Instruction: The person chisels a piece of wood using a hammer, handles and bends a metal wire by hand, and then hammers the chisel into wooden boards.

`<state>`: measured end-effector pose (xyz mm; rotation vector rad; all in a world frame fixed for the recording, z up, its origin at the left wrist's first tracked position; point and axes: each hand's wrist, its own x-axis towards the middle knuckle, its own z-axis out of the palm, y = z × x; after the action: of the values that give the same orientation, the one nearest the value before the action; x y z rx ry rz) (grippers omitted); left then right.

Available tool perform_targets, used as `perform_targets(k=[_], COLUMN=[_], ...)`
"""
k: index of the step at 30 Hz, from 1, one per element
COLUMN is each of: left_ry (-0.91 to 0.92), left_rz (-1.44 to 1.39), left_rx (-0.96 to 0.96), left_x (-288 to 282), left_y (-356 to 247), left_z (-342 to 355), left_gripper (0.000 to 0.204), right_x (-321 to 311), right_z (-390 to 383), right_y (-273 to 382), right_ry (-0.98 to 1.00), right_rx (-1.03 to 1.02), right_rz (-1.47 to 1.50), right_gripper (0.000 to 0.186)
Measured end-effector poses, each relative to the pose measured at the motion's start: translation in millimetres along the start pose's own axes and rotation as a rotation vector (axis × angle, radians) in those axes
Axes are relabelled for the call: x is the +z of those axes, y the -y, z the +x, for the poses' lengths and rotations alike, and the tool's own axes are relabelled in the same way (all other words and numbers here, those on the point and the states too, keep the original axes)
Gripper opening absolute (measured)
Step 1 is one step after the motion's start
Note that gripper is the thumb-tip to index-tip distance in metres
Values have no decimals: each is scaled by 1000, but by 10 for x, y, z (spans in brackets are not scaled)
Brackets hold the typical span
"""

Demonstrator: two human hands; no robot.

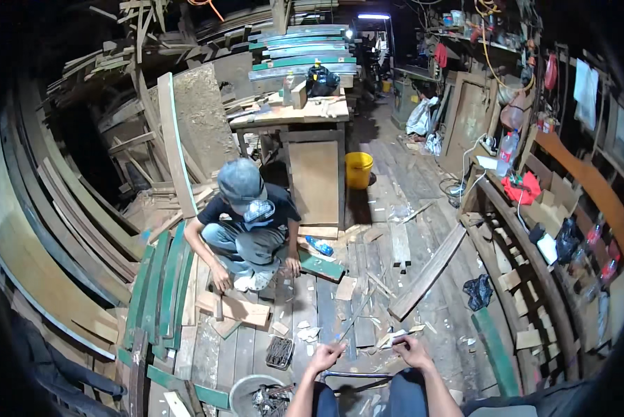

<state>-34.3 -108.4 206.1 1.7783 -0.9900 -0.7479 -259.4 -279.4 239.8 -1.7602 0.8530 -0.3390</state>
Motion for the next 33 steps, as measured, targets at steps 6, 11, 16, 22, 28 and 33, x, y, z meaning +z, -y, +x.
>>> perform_targets(k=[6,11,16,22,28,33], left_ry=[6,130,211,25,-9,-45], left_rz=[123,516,-38,-454,-328,-336], left_rx=[-500,-814,-1054,-1257,-1157,-1172], left_x=[-807,-1227,-1331,-1052,-1608,-1701], left_y=[-377,-555,-533,-1185,-1383,-1689], left_z=[-838,-2019,-2834,-3421,-2863,-2717], left_gripper=[51,47,37,24,28,30], right_x=[-788,-1286,-1420,-1646,-1263,-1325], right_z=[-762,-1722,-2498,-2402,-1755,-1488], right_y=[-71,-1679,-1071,-1488,899,1246], right_ry=[-49,5,65,155,35,96], right_rx=[326,628,997,914,864,720], right_rz=[-262,-281,25,-161,386,252], right_gripper=[18,19,23,30,28,33])
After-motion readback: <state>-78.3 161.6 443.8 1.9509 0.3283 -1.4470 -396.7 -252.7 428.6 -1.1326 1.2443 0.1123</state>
